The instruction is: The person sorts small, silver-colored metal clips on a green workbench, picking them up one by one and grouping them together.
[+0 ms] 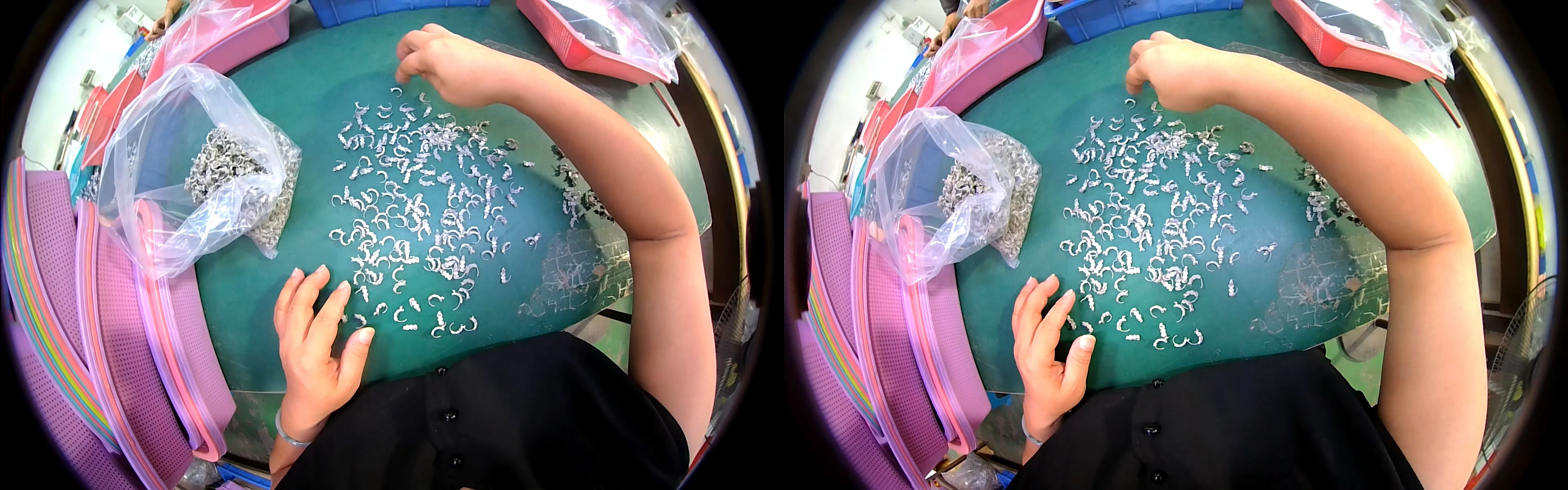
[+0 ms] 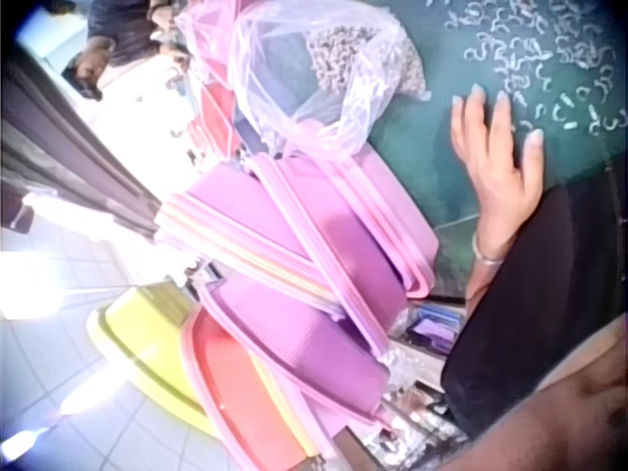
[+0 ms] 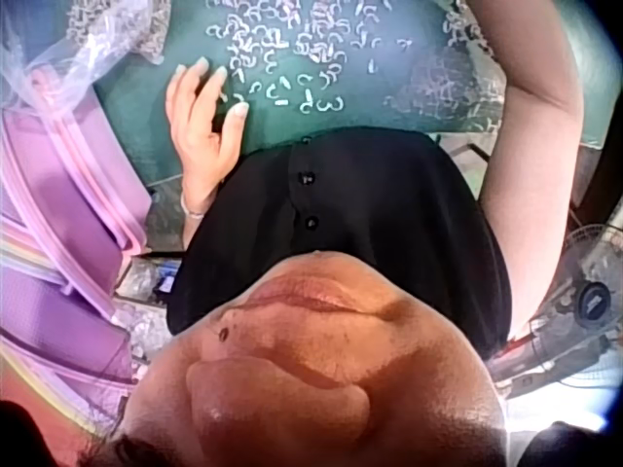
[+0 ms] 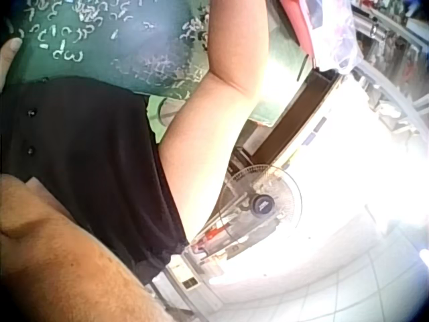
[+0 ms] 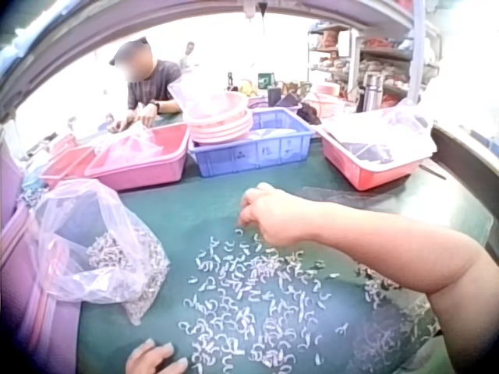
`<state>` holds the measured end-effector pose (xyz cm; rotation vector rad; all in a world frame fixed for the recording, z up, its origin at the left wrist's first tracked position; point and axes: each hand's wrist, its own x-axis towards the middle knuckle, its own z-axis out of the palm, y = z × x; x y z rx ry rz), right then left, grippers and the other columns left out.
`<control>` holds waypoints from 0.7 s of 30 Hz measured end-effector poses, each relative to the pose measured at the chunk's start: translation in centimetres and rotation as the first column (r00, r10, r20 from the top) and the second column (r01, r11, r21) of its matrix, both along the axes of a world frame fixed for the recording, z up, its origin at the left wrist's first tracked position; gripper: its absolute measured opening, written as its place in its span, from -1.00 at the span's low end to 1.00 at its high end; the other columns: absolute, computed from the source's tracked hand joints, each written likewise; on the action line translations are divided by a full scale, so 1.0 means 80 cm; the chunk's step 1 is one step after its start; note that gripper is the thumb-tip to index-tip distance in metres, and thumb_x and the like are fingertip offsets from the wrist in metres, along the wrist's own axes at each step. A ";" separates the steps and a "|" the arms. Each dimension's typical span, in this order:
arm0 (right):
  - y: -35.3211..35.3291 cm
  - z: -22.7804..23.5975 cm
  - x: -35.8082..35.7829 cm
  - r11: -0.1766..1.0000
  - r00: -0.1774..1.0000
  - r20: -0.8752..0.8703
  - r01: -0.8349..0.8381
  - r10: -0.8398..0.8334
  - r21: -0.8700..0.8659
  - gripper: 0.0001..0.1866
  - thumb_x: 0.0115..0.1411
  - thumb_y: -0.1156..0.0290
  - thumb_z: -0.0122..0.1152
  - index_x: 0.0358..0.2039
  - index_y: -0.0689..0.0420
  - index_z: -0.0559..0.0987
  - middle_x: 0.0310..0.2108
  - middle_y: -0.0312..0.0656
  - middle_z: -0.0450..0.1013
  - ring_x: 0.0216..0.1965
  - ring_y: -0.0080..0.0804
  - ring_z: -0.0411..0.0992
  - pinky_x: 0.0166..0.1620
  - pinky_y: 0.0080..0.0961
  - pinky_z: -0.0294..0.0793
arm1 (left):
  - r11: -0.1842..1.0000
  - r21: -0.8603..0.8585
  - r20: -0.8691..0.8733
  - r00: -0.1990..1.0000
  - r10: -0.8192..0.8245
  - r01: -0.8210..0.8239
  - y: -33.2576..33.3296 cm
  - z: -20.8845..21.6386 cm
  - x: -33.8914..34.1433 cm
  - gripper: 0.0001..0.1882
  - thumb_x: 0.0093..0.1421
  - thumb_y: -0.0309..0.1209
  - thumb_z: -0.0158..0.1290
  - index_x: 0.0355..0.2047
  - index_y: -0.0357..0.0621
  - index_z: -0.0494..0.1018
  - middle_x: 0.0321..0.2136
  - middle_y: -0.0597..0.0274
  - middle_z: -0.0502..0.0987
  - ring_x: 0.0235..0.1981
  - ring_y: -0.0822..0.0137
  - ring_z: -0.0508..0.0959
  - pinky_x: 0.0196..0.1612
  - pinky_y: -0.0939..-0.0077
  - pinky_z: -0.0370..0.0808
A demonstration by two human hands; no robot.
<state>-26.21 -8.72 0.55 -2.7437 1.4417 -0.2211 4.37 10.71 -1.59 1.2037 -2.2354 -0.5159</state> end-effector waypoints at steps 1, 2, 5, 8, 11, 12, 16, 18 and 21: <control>0.000 -0.001 -0.001 1.000 1.000 -0.012 0.004 -0.003 0.025 -0.68 0.10 0.67 -0.08 -0.22 0.13 0.57 -0.07 -0.15 0.35 0.02 -0.18 0.26 0.10 -0.36 0.28 | 1.000 0.000 0.000 1.000 -0.001 0.001 0.000 0.000 0.000 -0.56 0.03 -0.40 0.12 -0.05 -0.27 0.44 0.04 -0.07 0.37 0.14 -0.15 0.26 0.17 0.10 0.18; 0.000 -0.002 -0.002 1.000 1.000 -0.001 -0.002 0.002 0.025 -0.67 0.09 0.68 -0.09 -0.21 0.12 0.58 -0.07 -0.14 0.35 0.02 -0.17 0.26 0.10 -0.36 0.28 | 1.000 -0.001 -0.001 1.000 -0.002 0.002 0.000 0.000 0.000 -0.56 0.02 -0.40 0.12 -0.05 -0.27 0.44 0.04 -0.07 0.37 0.14 -0.15 0.26 0.17 0.10 0.18; 0.000 -0.002 -0.003 0.999 1.000 0.018 -0.011 0.010 0.032 -0.64 0.07 0.70 -0.10 -0.20 0.11 0.58 -0.07 -0.13 0.34 0.02 -0.16 0.25 0.09 -0.36 0.29 | 1.000 0.000 -0.002 1.000 -0.001 0.001 0.000 -0.002 0.000 -0.56 0.02 -0.40 0.12 -0.05 -0.28 0.44 0.04 -0.07 0.37 0.14 -0.15 0.26 0.17 0.09 0.18; 0.001 0.004 -0.002 0.999 1.000 0.018 -0.017 0.016 0.051 -0.62 0.05 0.71 -0.11 -0.19 0.10 0.58 -0.07 -0.12 0.34 0.03 -0.16 0.24 0.08 -0.36 0.30 | 1.000 -0.009 -0.022 1.000 0.000 0.000 -0.001 -0.002 -0.001 -0.55 -0.03 -0.40 0.17 -0.10 -0.31 0.46 -0.01 -0.14 0.39 0.08 -0.20 0.29 0.15 0.05 0.18; 0.003 0.002 -0.005 0.998 0.999 0.021 -0.027 0.025 0.061 -0.62 0.06 0.70 -0.10 -0.21 0.08 0.59 -0.06 -0.13 0.34 0.04 -0.17 0.24 0.08 -0.37 0.30 | 1.000 -0.010 -0.025 1.000 -0.005 0.005 -0.001 -0.002 -0.001 -0.55 -0.04 -0.41 0.17 -0.10 -0.31 0.46 -0.01 -0.14 0.39 0.08 -0.20 0.29 0.15 0.05 0.18; 0.005 0.005 -0.003 0.998 1.000 0.022 -0.022 0.021 0.064 -0.63 0.06 0.70 -0.10 -0.22 0.08 0.59 -0.05 -0.13 0.33 0.04 -0.17 0.23 0.09 -0.37 0.30 | 1.000 -0.011 -0.023 1.000 -0.003 0.003 -0.001 -0.001 -0.001 -0.55 -0.04 -0.41 0.17 -0.10 -0.31 0.46 -0.01 -0.14 0.39 0.08 -0.20 0.29 0.15 0.05 0.18; 0.012 0.021 -0.010 0.998 1.000 0.007 -0.013 0.013 0.067 -0.64 0.05 0.70 -0.10 -0.27 0.08 0.61 -0.02 -0.14 0.32 0.05 -0.17 0.23 0.10 -0.36 0.29 | 1.000 -0.009 -0.017 1.000 0.001 -0.001 0.000 -0.001 -0.001 -0.55 -0.04 -0.41 0.17 -0.10 -0.30 0.46 -0.01 -0.14 0.39 0.08 -0.20 0.29 0.15 0.05 0.18; 0.016 0.026 -0.012 0.994 1.000 0.007 -0.021 0.020 0.111 -0.65 0.05 0.70 -0.09 -0.30 0.08 0.62 -0.01 -0.14 0.32 0.06 -0.18 0.23 0.11 -0.36 0.28 | 1.000 -0.007 -0.014 1.000 0.002 -0.002 0.000 -0.001 -0.001 -0.55 -0.04 -0.41 0.17 -0.10 -0.30 0.46 -0.01 -0.13 0.39 0.08 -0.20 0.29 0.15 0.05 0.18; 0.023 0.026 -0.011 0.988 1.000 0.000 -0.010 0.010 0.157 -0.67 0.06 0.70 -0.09 -0.34 0.09 0.63 0.00 -0.13 0.31 0.07 -0.20 0.23 0.11 -0.35 0.28 | 1.000 -0.010 -0.009 1.000 0.000 0.000 0.000 -0.001 -0.001 -0.55 -0.04 -0.41 0.17 -0.10 -0.30 0.46 0.00 -0.13 0.38 0.09 -0.20 0.29 0.15 0.04 0.18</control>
